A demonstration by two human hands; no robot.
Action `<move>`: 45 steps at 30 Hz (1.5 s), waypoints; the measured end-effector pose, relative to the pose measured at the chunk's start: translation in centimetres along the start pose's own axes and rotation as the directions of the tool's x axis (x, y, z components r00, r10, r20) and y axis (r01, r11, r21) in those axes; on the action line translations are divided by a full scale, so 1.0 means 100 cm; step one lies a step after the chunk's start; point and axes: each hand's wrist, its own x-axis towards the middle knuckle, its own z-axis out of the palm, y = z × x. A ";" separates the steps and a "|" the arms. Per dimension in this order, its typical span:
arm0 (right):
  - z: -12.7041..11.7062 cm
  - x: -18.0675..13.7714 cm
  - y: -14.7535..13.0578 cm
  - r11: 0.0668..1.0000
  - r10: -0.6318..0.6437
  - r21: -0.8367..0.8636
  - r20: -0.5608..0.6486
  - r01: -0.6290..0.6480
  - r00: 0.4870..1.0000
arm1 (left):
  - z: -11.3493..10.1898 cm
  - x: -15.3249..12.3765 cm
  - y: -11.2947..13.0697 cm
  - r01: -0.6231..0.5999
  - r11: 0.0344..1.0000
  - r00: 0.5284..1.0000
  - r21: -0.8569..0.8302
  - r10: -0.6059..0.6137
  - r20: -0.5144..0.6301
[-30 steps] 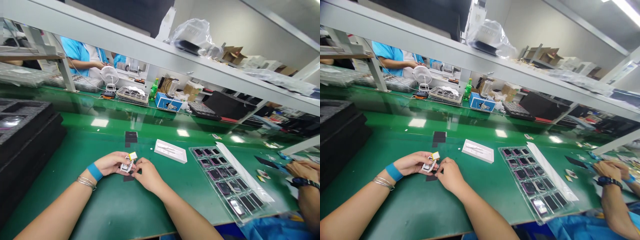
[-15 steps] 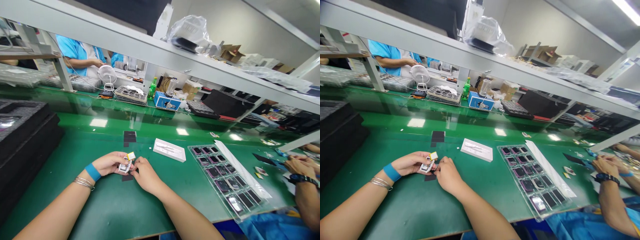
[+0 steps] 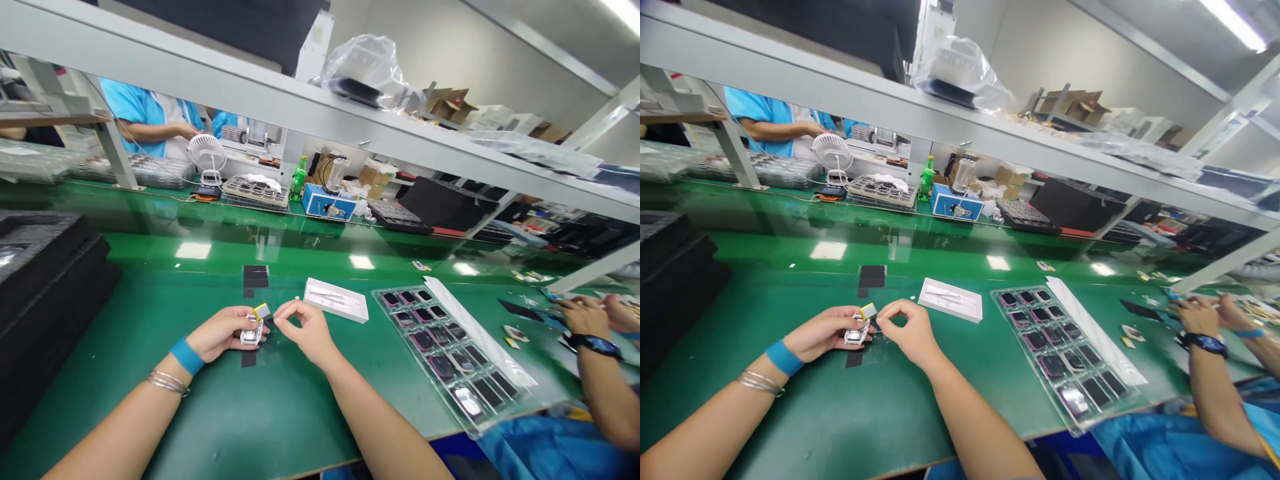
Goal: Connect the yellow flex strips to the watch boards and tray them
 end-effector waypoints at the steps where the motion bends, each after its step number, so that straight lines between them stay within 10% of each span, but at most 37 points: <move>1: 0.002 0.000 0.003 0.998 0.036 0.043 0.017 -0.036 0.999 | 0.003 0.000 -0.001 -0.015 1.000 1.000 0.009 0.015 -0.024; 26: 0.018 -0.007 0.010 0.994 0.071 -0.094 0.086 -0.063 0.994 | 0.018 0.004 -0.008 -0.085 0.996 0.986 0.038 0.089 -0.142; 35: 0.020 -0.009 0.011 0.864 -0.138 -0.485 0.029 0.134 0.990 | 0.016 0.006 -0.013 -0.111 0.994 0.978 -0.009 0.108 -0.176; 41: 0.014 0.002 0.025 0.973 0.224 -0.054 -0.002 -0.224 0.974 | 0.019 0.004 -0.014 -0.091 0.995 0.985 0.037 0.095 -0.145; 45: 0.013 0.004 0.027 0.982 0.190 0.002 -0.079 -0.191 0.979 | 0.018 0.004 -0.012 -0.076 0.997 0.994 -0.020 0.074 -0.085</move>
